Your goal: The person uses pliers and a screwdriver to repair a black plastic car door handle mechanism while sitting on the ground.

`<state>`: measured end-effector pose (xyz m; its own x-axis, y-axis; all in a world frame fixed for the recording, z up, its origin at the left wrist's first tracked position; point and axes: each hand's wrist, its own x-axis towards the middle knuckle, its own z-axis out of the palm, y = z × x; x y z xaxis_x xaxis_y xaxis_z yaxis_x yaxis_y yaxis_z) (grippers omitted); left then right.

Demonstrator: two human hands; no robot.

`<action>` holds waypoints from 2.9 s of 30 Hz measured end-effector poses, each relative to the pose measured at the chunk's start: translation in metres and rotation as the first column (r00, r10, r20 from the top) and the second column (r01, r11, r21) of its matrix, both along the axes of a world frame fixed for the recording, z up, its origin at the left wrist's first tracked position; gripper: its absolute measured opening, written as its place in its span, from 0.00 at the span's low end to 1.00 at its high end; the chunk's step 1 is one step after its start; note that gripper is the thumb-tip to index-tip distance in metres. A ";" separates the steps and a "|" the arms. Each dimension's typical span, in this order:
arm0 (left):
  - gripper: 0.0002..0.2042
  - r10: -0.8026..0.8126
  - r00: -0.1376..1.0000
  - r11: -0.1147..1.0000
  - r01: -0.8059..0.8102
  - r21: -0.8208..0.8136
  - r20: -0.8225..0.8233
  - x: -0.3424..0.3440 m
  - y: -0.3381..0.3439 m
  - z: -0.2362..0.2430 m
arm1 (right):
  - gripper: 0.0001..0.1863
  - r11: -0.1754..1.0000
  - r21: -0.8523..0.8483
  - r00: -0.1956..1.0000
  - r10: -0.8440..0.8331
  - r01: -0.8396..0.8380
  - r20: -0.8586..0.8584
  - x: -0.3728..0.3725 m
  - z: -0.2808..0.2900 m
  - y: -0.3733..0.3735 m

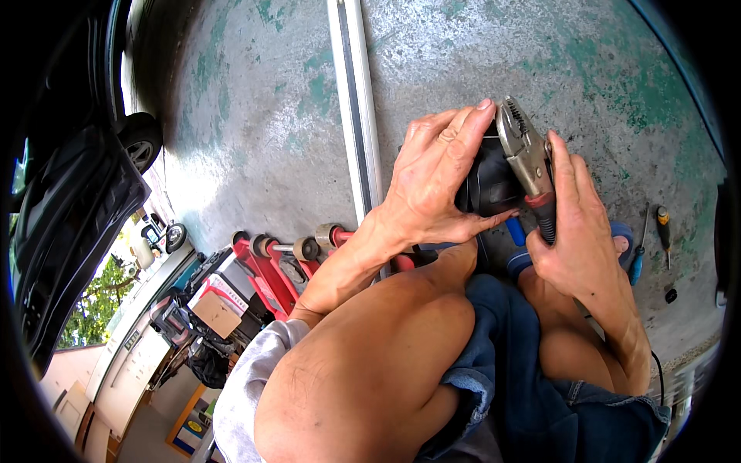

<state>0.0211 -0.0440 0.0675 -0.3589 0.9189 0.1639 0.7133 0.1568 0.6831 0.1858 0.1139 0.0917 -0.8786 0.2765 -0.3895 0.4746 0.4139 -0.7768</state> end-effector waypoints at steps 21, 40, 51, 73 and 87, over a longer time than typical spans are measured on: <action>0.55 0.018 1.000 1.000 -0.018 0.003 0.013 0.001 0.002 -0.002 | 0.50 1.000 0.000 1.000 -0.024 0.024 0.004 -0.001 -0.003 0.000; 0.52 0.118 0.992 0.989 -0.114 -0.099 0.038 0.013 0.012 -0.026 | 0.39 0.990 0.137 0.993 -0.046 0.032 0.106 -0.011 -0.036 -0.002; 0.54 0.115 0.979 0.914 -0.038 -0.403 0.168 -0.020 0.027 -0.046 | 0.21 0.997 0.029 0.968 -0.079 0.074 0.238 -0.044 -0.064 0.007; 0.49 0.045 0.992 0.942 -0.003 -0.335 0.119 -0.013 0.031 -0.072 | 0.32 0.983 0.051 0.897 -0.181 0.175 0.404 -0.038 -0.072 0.008; 0.52 0.106 0.987 0.980 -0.124 -0.156 -0.121 0.017 0.026 -0.081 | 0.18 0.997 0.011 0.898 -0.075 0.078 0.433 -0.043 -0.056 0.013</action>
<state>0.0385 -0.0185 -0.0133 -0.4516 0.8901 0.0608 0.7544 0.3446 0.5587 0.1432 0.1272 0.0356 -0.5995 0.3322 -0.7282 0.7944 0.3585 -0.4904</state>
